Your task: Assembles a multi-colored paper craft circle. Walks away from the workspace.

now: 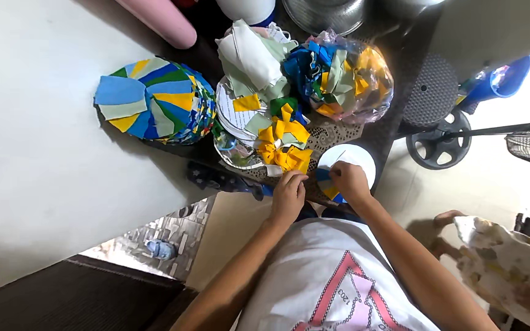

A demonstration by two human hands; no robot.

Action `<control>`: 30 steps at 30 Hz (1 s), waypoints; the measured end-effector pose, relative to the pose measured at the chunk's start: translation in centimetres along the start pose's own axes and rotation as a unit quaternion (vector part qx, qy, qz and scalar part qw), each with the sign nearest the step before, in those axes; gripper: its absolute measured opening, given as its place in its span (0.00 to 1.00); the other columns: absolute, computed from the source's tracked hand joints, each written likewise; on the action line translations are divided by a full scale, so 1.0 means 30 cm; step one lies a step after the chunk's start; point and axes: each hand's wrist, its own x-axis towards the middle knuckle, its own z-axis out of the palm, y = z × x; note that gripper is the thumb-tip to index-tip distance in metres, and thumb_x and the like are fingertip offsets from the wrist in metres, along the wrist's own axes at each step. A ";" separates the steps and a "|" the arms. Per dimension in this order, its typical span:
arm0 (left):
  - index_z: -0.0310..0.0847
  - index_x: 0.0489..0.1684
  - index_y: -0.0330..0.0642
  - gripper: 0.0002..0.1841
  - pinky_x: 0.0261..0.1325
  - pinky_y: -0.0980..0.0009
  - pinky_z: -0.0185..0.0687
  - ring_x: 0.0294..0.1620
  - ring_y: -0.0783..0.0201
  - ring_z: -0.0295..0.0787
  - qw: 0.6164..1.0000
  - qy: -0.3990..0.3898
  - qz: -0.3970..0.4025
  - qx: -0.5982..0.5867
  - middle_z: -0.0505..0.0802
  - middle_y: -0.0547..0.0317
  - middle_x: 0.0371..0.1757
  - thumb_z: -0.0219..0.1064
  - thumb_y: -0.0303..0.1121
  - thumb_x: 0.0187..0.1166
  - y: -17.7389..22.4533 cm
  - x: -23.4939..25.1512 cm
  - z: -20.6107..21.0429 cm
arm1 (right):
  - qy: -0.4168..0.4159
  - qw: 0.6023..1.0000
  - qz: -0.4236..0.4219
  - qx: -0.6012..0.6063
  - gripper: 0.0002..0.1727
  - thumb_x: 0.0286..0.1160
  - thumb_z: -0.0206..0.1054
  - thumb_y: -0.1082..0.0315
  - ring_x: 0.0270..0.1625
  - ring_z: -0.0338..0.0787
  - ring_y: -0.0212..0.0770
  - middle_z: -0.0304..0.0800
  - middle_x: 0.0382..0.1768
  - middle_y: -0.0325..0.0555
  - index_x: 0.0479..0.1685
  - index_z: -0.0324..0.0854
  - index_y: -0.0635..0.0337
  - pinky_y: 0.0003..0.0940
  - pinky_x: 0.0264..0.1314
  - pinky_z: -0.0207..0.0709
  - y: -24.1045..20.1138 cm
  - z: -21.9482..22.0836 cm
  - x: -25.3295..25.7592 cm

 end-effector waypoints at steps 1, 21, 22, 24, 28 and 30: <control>0.92 0.48 0.31 0.13 0.65 0.52 0.86 0.60 0.43 0.92 1.000 -0.004 0.012 0.004 0.94 0.40 0.57 0.60 0.21 0.79 -0.005 -0.008 -0.002 | 0.000 1.000 0.001 -0.001 0.11 0.84 0.64 0.68 0.53 0.93 0.57 0.94 0.45 0.57 0.50 0.89 0.63 0.59 0.57 0.82 -0.001 0.000 0.000; 0.91 0.58 0.43 0.19 0.58 0.47 0.86 0.62 0.42 0.90 0.967 -0.087 0.184 0.155 0.92 0.51 0.68 0.62 0.19 0.75 -0.014 -0.002 0.024 | 0.031 0.998 0.008 -0.056 0.11 0.84 0.64 0.67 0.55 0.92 0.60 0.93 0.48 0.58 0.54 0.86 0.62 0.62 0.55 0.82 -0.010 0.008 -0.007; 0.91 0.58 0.42 0.19 0.57 0.48 0.86 0.62 0.42 0.90 0.967 -0.089 0.183 0.155 0.92 0.51 0.68 0.61 0.18 0.74 -0.014 -0.001 0.023 | 0.060 0.996 -0.006 -0.070 0.11 0.84 0.65 0.67 0.54 0.92 0.62 0.92 0.50 0.59 0.55 0.86 0.63 0.62 0.53 0.82 0.003 0.010 -0.013; 0.91 0.58 0.41 0.19 0.58 0.47 0.85 0.63 0.42 0.90 0.967 -0.094 0.183 0.151 0.92 0.51 0.69 0.61 0.18 0.74 -0.013 0.001 0.020 | 0.122 0.989 -0.042 -0.075 0.10 0.82 0.66 0.71 0.54 0.92 0.63 0.90 0.51 0.61 0.55 0.87 0.63 0.61 0.51 0.83 0.043 0.009 -0.034; 0.91 0.58 0.39 0.18 0.57 0.45 0.85 0.63 0.40 0.90 0.966 -0.102 0.189 0.143 0.92 0.50 0.69 0.61 0.17 0.74 -0.009 0.010 0.011 | 0.186 0.969 -0.147 -0.073 0.14 0.75 0.62 0.80 0.51 0.92 0.63 0.90 0.49 0.62 0.52 0.92 0.63 0.59 0.49 0.85 0.138 0.034 -0.079; 0.90 0.60 0.39 0.19 0.56 0.44 0.86 0.63 0.39 0.90 0.965 -0.112 0.189 0.140 0.92 0.50 0.68 0.62 0.17 0.74 -0.006 0.018 0.006 | 0.185 0.962 -0.175 -0.097 0.17 0.73 0.62 0.82 0.50 0.92 0.65 0.91 0.49 0.65 0.53 0.93 0.62 0.59 0.49 0.85 0.165 0.055 -0.078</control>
